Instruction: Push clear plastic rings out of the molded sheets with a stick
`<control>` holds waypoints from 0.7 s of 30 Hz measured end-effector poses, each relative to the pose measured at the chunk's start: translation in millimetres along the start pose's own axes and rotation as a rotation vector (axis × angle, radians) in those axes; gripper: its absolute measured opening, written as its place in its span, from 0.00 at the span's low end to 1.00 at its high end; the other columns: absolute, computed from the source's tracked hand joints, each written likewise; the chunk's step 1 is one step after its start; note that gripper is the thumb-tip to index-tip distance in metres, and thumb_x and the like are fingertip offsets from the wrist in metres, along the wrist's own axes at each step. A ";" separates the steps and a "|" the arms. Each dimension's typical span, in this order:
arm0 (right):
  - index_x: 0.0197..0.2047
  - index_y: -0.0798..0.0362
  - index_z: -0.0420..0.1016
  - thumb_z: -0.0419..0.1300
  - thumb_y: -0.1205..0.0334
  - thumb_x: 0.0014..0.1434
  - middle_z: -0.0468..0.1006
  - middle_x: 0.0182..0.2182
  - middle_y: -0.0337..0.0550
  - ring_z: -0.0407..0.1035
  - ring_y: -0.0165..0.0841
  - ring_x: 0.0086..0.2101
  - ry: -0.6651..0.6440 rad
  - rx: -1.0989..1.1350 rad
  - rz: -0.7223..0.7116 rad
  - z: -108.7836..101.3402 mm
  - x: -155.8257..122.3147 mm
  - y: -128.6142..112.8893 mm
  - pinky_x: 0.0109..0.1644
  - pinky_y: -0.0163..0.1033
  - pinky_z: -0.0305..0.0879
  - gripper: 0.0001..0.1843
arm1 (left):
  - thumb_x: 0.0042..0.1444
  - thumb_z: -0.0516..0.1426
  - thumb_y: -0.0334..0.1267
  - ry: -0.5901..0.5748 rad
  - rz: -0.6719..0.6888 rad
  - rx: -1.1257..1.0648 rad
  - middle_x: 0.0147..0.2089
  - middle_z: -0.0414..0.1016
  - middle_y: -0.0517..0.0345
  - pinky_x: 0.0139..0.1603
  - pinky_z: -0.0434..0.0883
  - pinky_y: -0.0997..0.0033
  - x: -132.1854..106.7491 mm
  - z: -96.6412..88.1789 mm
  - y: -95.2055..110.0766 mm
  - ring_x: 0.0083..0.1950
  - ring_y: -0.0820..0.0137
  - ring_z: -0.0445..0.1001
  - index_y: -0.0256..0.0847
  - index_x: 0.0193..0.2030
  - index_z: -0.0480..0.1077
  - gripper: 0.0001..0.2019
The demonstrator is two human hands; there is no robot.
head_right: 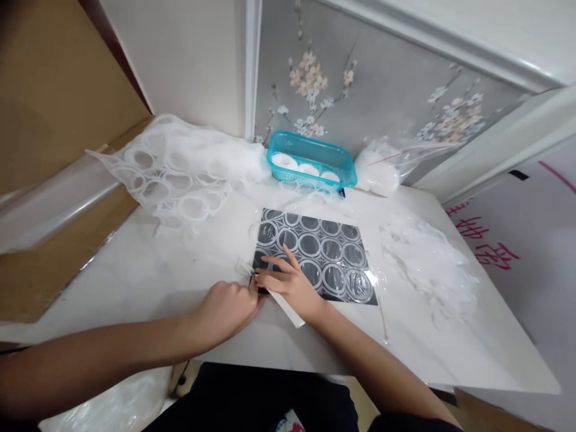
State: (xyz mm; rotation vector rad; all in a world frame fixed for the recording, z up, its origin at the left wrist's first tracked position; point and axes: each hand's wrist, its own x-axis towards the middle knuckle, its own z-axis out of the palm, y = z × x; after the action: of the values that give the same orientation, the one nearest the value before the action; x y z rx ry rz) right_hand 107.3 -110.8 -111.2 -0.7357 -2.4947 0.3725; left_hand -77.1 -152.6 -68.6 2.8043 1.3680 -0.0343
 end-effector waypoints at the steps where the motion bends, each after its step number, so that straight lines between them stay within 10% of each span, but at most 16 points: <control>1: 0.48 0.40 0.74 0.54 0.66 0.66 0.82 0.48 0.38 0.68 0.41 0.58 -0.016 -0.020 -0.014 -3.7 4.6 4.1 0.72 0.66 0.39 0.13 | 0.58 0.57 0.26 0.008 -0.006 0.007 0.23 0.75 0.48 0.19 0.67 0.69 0.0 0.6 -0.4 0.21 0.60 0.75 0.29 0.39 0.77 0.07; 3: 0.44 0.40 0.76 0.55 0.63 0.66 0.83 0.44 0.37 0.71 0.40 0.55 0.056 -0.037 0.012 -17.0 17.9 16.9 0.72 0.63 0.41 0.11 | 0.61 0.55 0.29 0.027 -0.018 0.022 0.22 0.74 0.48 0.18 0.66 0.68 0.3 1.4 -1.4 0.20 0.60 0.75 0.30 0.38 0.77 0.09; 9: 0.46 0.49 0.71 0.48 0.57 0.69 0.78 0.42 0.48 0.75 0.40 0.46 0.896 -0.022 0.433 -69.0 38.7 44.9 0.52 0.49 0.70 0.13 | 0.63 0.55 0.37 0.037 -0.054 0.045 0.21 0.74 0.49 0.19 0.65 0.69 3.4 -2.7 -7.6 0.21 0.60 0.75 0.32 0.32 0.76 0.13; 15: 0.43 0.43 0.78 0.53 0.60 0.66 0.80 0.39 0.44 0.73 0.41 0.48 0.281 0.163 0.446 -54.4 -18.2 4.3 0.56 0.51 0.69 0.11 | 0.64 0.55 0.36 0.222 0.191 -0.022 0.33 0.77 0.50 0.32 0.73 0.66 12.3 1.7 -15.1 0.38 0.60 0.77 0.34 0.37 0.74 0.09; 21: 0.48 0.47 0.80 0.54 0.54 0.66 0.77 0.47 0.50 0.72 0.41 0.51 0.185 0.269 0.566 -27.6 -45.8 -0.1 0.57 0.50 0.70 0.15 | 0.65 0.55 0.37 0.350 0.408 0.020 0.52 0.78 0.43 0.56 0.71 0.60 13.9 22.2 -8.9 0.54 0.58 0.75 0.29 0.49 0.74 0.13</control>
State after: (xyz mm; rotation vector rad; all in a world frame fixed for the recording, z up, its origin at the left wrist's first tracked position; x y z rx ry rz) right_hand 155.4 -133.6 -106.2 -1.2883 -1.9781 0.7799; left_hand -75.8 -136.9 -91.3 3.1517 0.8013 0.4697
